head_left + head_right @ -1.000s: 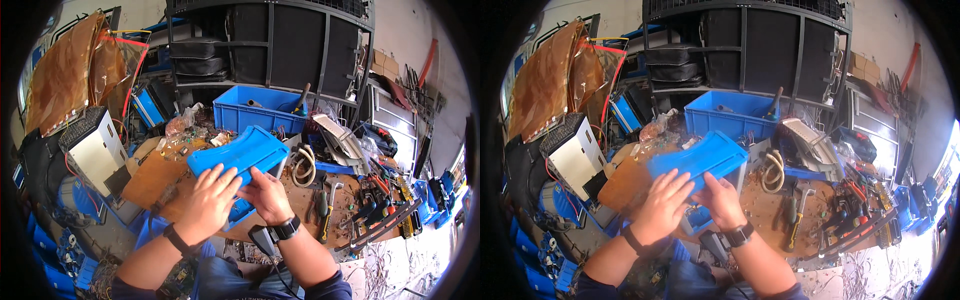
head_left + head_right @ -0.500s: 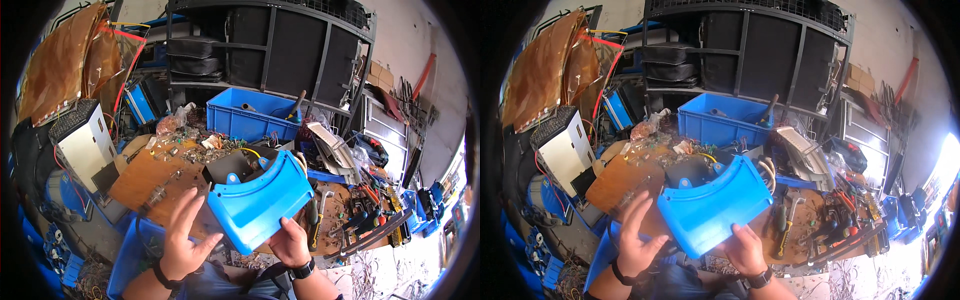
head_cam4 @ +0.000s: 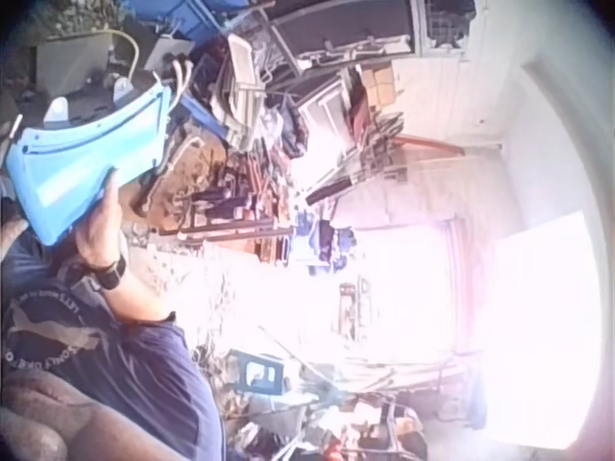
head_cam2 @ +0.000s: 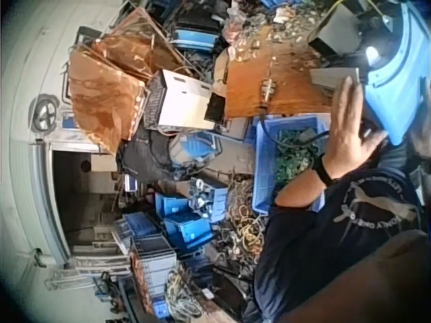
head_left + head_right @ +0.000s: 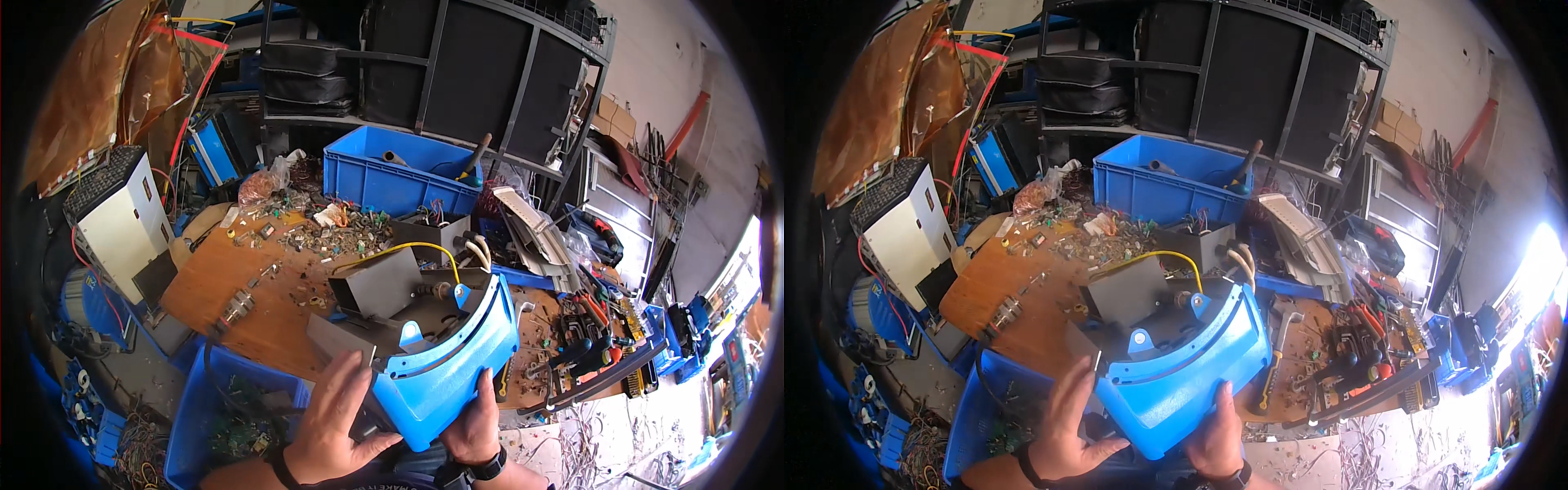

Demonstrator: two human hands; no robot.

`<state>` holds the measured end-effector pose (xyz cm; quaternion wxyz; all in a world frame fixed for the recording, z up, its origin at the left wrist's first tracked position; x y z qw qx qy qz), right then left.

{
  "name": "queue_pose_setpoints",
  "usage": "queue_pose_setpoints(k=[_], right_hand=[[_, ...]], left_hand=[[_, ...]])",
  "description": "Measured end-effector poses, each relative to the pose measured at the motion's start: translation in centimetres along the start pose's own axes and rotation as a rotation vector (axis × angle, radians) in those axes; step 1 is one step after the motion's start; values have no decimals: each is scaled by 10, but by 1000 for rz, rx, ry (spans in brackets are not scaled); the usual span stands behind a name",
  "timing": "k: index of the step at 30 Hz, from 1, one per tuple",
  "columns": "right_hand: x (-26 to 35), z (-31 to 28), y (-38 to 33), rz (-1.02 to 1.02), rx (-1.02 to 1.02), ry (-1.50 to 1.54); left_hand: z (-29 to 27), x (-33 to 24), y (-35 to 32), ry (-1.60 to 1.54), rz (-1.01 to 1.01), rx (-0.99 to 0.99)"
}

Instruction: The person disassembles a blue and white electronic device on a cluttered workbench. They use a screwdriver to remove screws and pry open the casing, then use pliers to cut wires and remove internal components. The person handles the device and its parts throughout the process.

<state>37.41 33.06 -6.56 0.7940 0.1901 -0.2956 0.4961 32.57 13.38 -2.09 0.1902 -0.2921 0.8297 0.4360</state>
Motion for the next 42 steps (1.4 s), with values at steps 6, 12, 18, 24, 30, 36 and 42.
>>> queue_pose_setpoints(k=[6, 12, 18, 24, 30, 36, 42], right_hand=[[1, -3, -5, -40, 6, 3], [-2, -18, -12, -59, -22, -45], [-7, -24, -14, -99, -45, -16], [-6, -29, -15, -118, -144, -35], [-5, -33, -17, -88, -125, -32], [-6, -46, -18, -82, -59, -44], [-11, -58, -19, -83, -89, -40]], left_hand=[[5, -5, -7, 63, 24, 9], [15, -5, -15, -8, 28, -3], [18, -5, -18, -28, 38, -3], [19, -12, -20, -81, 59, 23], [18, -14, -22, -108, 62, 27], [20, -12, -22, -84, 100, 47], [19, -13, -26, -79, 101, 65]])
Point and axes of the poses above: each hand's wrist, its own y-axis towards the middle knuckle, its own z-axis out of the palm, x = y × z, the point moved 3 cm from there along y, towards the middle knuckle, and after that the axes turned 10 degrees about -z, right-handed, at the moved point
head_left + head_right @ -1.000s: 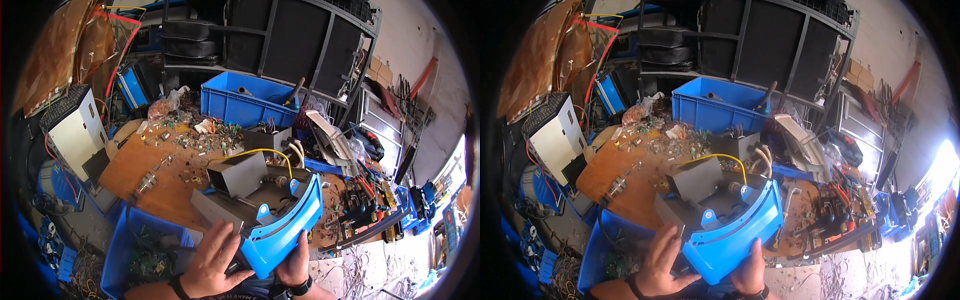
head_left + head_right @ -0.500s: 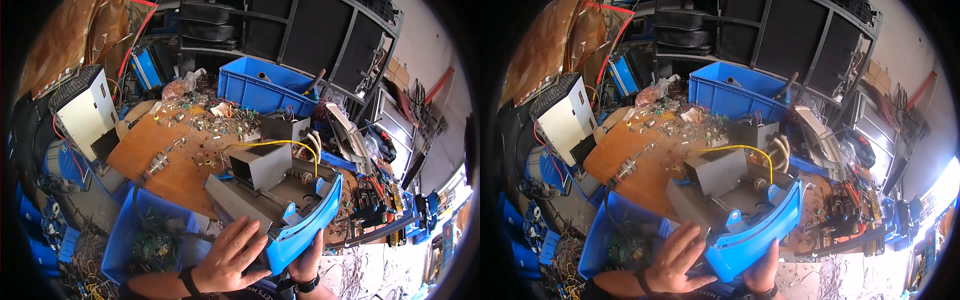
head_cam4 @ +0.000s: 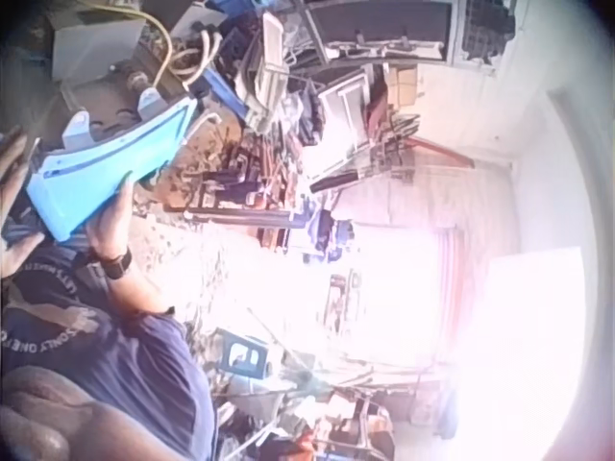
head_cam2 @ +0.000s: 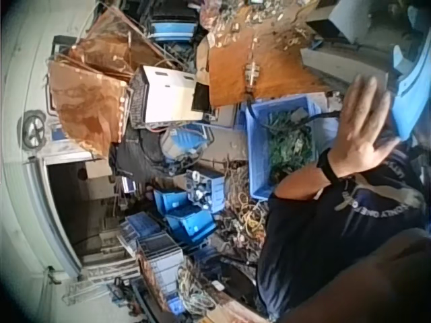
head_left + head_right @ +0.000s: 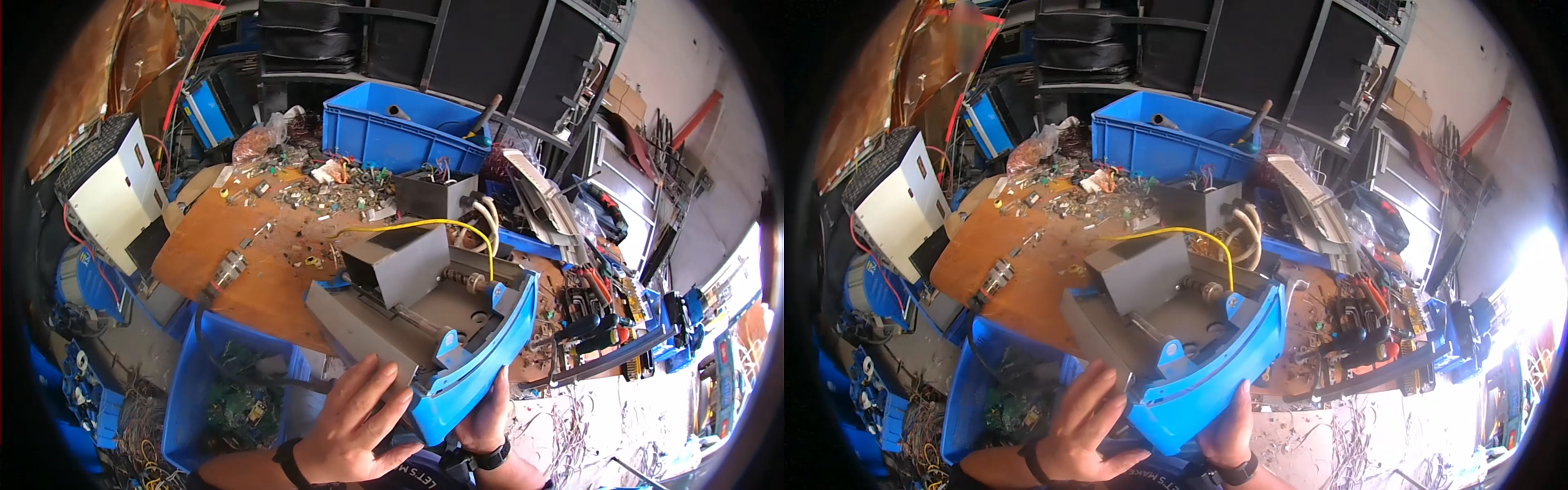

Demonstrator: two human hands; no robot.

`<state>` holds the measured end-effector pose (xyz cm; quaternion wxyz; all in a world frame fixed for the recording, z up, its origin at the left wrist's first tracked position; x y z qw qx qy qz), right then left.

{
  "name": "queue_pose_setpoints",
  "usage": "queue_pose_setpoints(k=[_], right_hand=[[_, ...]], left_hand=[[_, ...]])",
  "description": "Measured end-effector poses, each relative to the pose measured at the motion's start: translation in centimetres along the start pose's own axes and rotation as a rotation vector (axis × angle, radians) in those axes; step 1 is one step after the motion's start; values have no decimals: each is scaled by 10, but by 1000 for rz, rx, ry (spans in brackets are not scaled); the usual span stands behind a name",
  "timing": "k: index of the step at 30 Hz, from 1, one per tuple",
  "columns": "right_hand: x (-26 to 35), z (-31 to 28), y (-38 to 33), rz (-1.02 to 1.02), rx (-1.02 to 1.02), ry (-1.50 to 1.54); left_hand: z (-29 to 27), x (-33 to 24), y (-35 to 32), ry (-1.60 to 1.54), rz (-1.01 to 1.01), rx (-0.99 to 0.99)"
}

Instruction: The person disassembles a blue and white electronic device on a cluttered workbench. They use a screwdriver to remove screws and pry open the casing, then use pliers to cut wires and remove internal components. The person handles the device and its parts throughout the process.

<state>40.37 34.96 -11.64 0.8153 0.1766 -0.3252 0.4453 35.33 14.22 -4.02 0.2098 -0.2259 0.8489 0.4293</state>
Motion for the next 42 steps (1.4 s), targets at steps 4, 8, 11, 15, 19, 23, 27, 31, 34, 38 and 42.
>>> queue_pose_setpoints(k=[4, 8, 11, 15, 19, 23, 27, 31, 34, 38, 42], right_hand=[[-2, 0, 1, 3, -36, 14], [1, -3, 0, 82, 68, 86], [2, 3, -1, 42, 73, 84], [4, 4, -1, 24, 31, 50], [1, 3, -1, 23, 37, 45], [5, 7, -3, 8, 72, -24], [5, 17, -6, -44, -97, -41], [7, 19, -6, -28, -19, -62], [5, 9, -5, -23, -102, -60], [-2, -9, 0, -29, -135, -44], [4, 9, -5, -37, -54, -87]], left_hand=[[3, 0, -2, 15, -22, 27], [1, 0, -3, 67, -36, 39], [3, 0, -2, 45, -39, 20], [6, 4, -3, -20, -44, 16], [0, -2, 1, 46, -39, 5], [0, -1, 0, 2, -59, 27], [2, -1, -1, -58, -30, 29], [1, -2, -1, -57, -53, 35], [3, -2, 1, -72, -48, 29], [-1, -3, 1, -33, -47, 17], [-5, -5, 2, -16, -49, 36]])
Point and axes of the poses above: each hand's wrist, its own y-axis towards the middle knuckle, its own z-axis out of the palm, x = y × z, the point moved 3 cm from there along y, towards the middle knuckle, and after that the axes turned 10 degrees about -z, right-handed, at the moved point
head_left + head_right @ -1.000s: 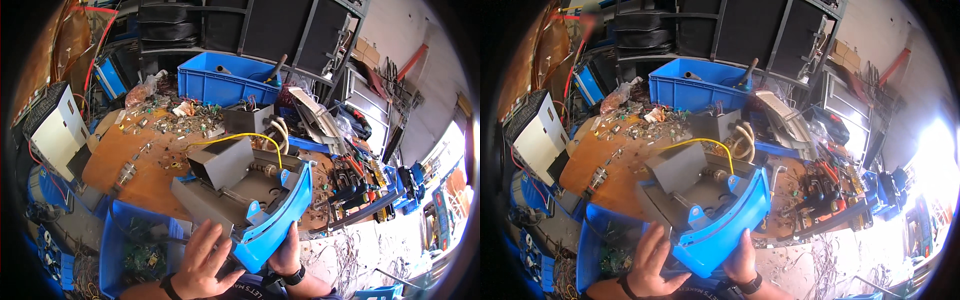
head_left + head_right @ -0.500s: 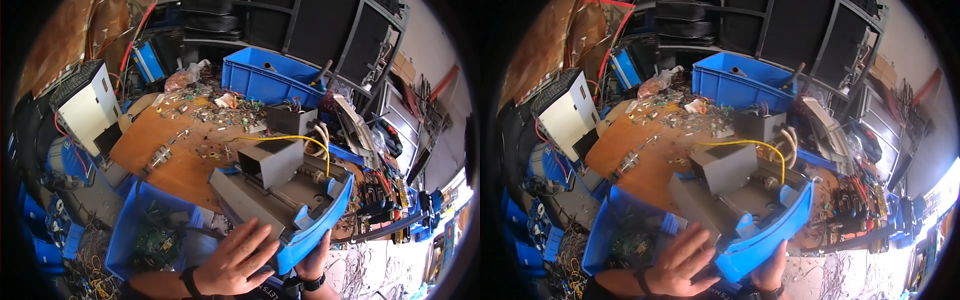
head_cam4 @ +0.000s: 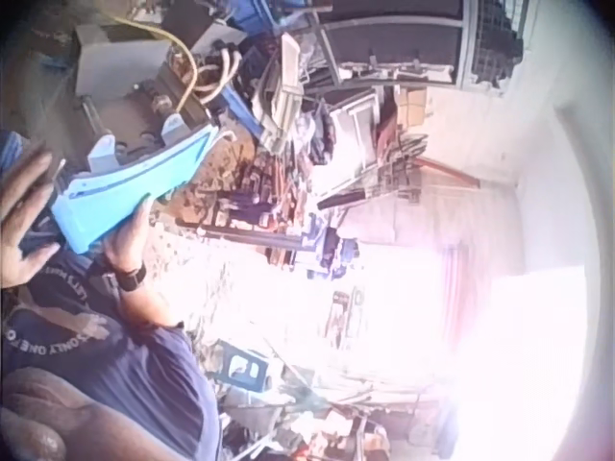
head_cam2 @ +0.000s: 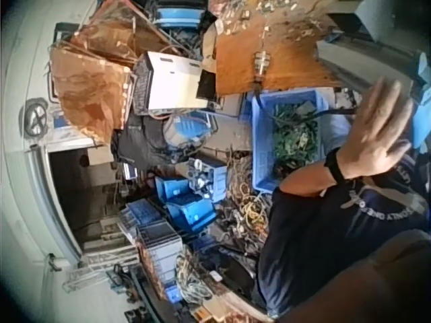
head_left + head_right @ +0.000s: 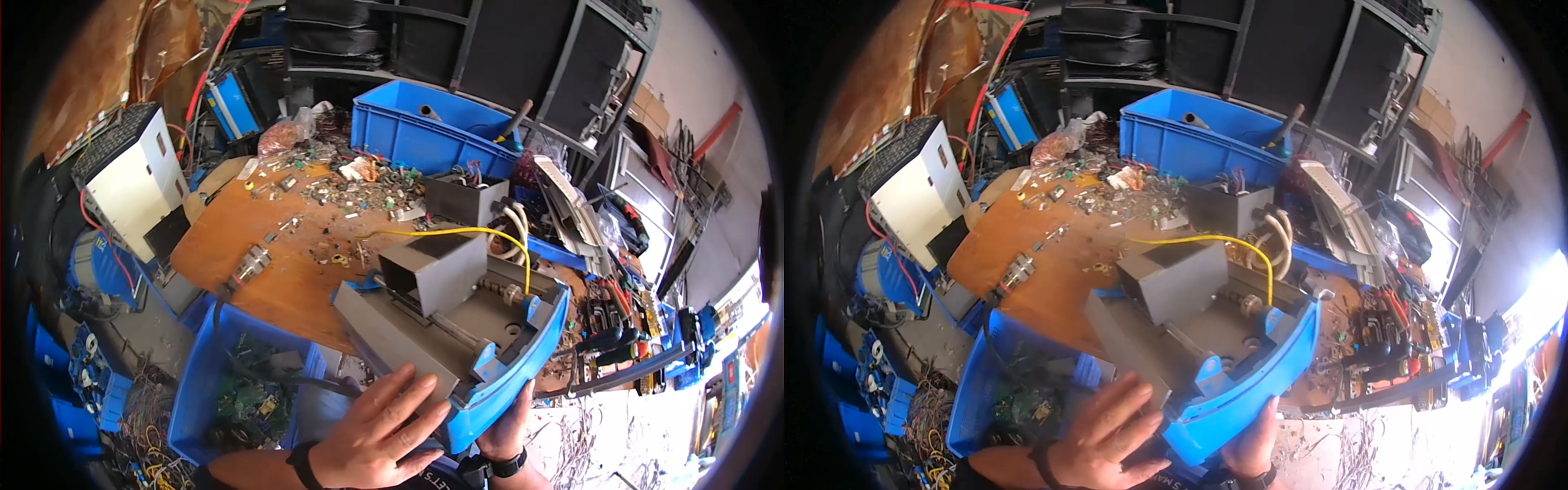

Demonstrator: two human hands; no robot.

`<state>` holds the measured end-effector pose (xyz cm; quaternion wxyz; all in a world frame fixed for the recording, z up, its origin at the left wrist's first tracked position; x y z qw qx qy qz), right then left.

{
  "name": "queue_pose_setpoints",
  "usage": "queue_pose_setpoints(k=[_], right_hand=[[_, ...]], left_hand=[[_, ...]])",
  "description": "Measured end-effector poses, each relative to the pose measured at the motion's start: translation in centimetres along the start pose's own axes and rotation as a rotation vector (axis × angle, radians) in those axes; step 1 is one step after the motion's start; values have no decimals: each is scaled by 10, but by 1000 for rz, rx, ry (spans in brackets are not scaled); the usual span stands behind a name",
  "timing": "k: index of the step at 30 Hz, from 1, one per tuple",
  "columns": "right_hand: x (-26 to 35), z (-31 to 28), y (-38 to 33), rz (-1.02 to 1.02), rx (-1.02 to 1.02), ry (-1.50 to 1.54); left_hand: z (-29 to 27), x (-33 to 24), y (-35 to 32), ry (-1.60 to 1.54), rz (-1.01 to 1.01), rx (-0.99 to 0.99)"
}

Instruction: The person disassembles a blue and white electronic device on a cluttered workbench. They use a screwdriver to remove screws and pry open the casing, then use pliers to cut wires and remove internal components. The person handles the device and its parts throughout the process.

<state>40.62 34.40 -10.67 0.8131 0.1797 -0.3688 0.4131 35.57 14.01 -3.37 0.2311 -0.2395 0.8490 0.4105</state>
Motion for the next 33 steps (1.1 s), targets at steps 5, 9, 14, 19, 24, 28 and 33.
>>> queue_pose_setpoints(k=[5, 9, 14, 19, 24, 28, 33], right_hand=[[7, 14, -1, 17, 136, -17], [-7, -21, 4, 17, -72, 65], [-10, -20, 5, 77, 170, 158], [-6, -14, 4, 37, 116, 110], [-4, -4, 5, 101, 116, 69], [-2, -2, 4, 124, 133, 81], [2, 13, 7, 138, 129, 205]], left_hand=[[-15, 9, 11, -102, 45, 12], [-66, 15, 53, 131, -42, -88], [-89, 27, 103, 171, -71, 6], [-65, 6, 168, 226, 94, 195], [-18, 0, 214, 382, 186, 396], [18, 9, 242, 506, 222, 519], [25, 15, 254, 535, 223, 624]])
Point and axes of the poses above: each hand's wrist, its own y-axis towards the middle knuckle, its own z-axis out of the palm, x = y × z, the point moved 3 cm from there along y, towards the middle knuckle, and after that the axes turned 10 degrees about -z, right-handed, at the moved point
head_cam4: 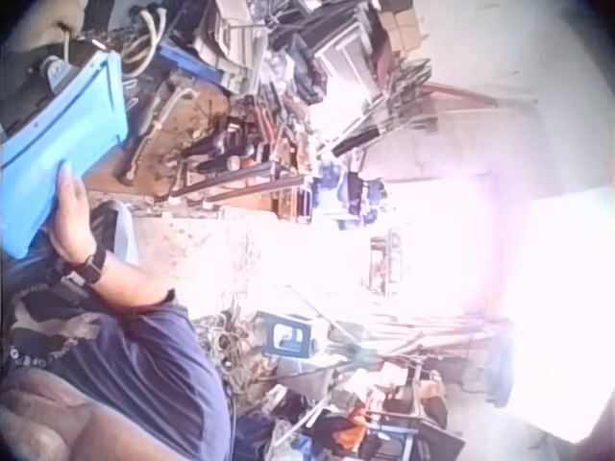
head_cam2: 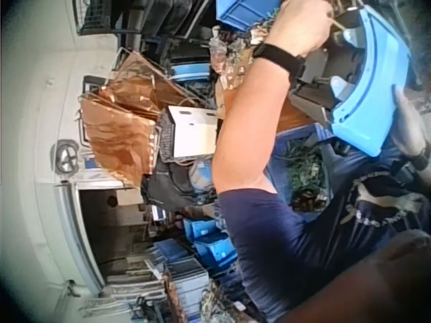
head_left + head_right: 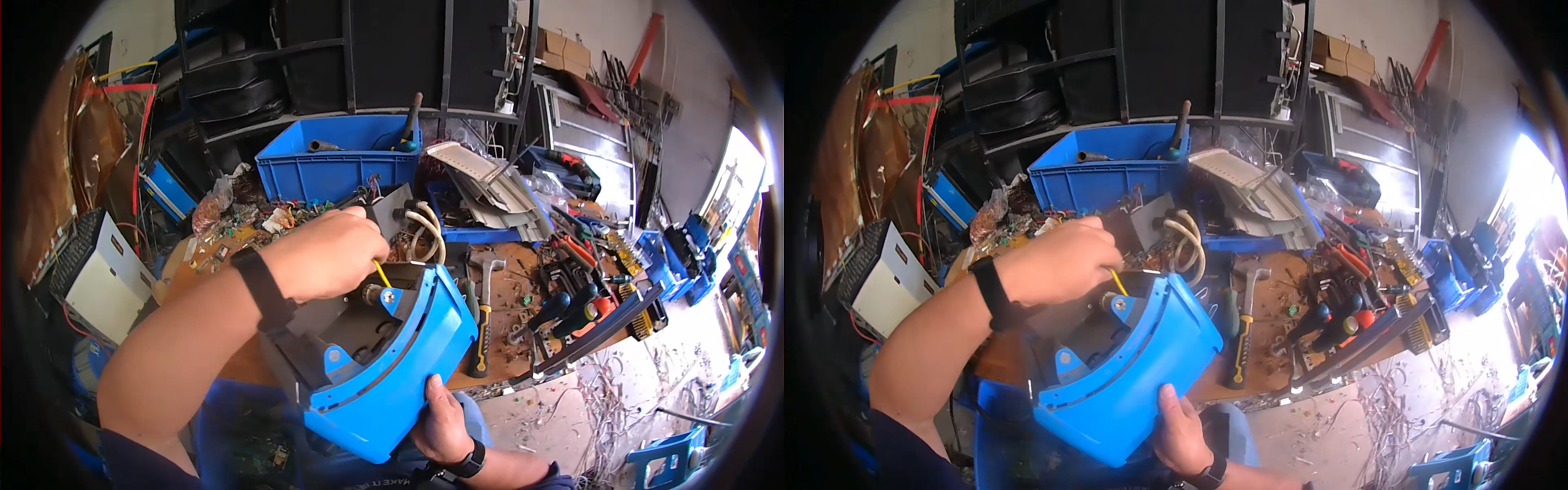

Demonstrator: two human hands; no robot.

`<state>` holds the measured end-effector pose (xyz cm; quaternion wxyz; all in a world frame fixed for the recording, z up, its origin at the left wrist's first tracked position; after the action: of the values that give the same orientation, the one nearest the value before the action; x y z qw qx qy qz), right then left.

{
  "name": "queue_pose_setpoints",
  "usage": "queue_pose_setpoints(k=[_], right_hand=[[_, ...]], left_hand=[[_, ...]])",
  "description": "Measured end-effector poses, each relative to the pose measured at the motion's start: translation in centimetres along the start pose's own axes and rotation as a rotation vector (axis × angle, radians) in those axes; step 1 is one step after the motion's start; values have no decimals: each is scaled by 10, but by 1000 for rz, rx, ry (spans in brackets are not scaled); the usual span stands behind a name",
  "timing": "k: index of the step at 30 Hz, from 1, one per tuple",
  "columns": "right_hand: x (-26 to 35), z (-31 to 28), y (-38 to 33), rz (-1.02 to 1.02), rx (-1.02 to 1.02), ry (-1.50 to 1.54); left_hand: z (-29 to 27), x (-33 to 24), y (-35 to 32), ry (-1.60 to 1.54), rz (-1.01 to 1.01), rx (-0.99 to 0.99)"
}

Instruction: The person disassembles a blue and white electronic device on a cluttered workbench. They use a screwdriver to remove screws and pry open the casing, then use pliers to cut wires and remove internal components. The person handles the device and its parts throughout the process.

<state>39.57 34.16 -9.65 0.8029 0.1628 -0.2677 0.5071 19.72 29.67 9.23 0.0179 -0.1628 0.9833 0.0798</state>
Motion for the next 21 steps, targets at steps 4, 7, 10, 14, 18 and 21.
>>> queue_pose_setpoints(k=[4, 7, 10, 14, 18, 21], right_hand=[[-3, 14, 10, 21, 32, -2], [-2, 28, 21, 66, 61, -8], [0, 47, 33, 45, 70, 21], [-4, 79, 48, 40, 109, 0], [-11, 98, 73, 8, 142, -62], [-26, 110, 97, -138, 165, -144]], left_hand=[[-17, 7, -5, -74, -57, 54], [-28, 18, -3, -159, -144, 93], [-35, 23, 2, -128, -328, 200], [-47, 58, -8, -124, -280, 149], [-54, 83, -19, -212, -601, 168], [-47, 114, -31, -229, -610, 61]])
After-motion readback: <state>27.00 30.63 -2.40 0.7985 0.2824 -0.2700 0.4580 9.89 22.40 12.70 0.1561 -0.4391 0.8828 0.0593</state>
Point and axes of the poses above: each hand's wrist, its own y-axis towards the middle knuckle, its own z-axis out of the palm, x = y × z, the point moved 3 cm from there along y, towards the middle knuckle, and after that the axes turned 10 degrees about -z, right-handed, at the moved point
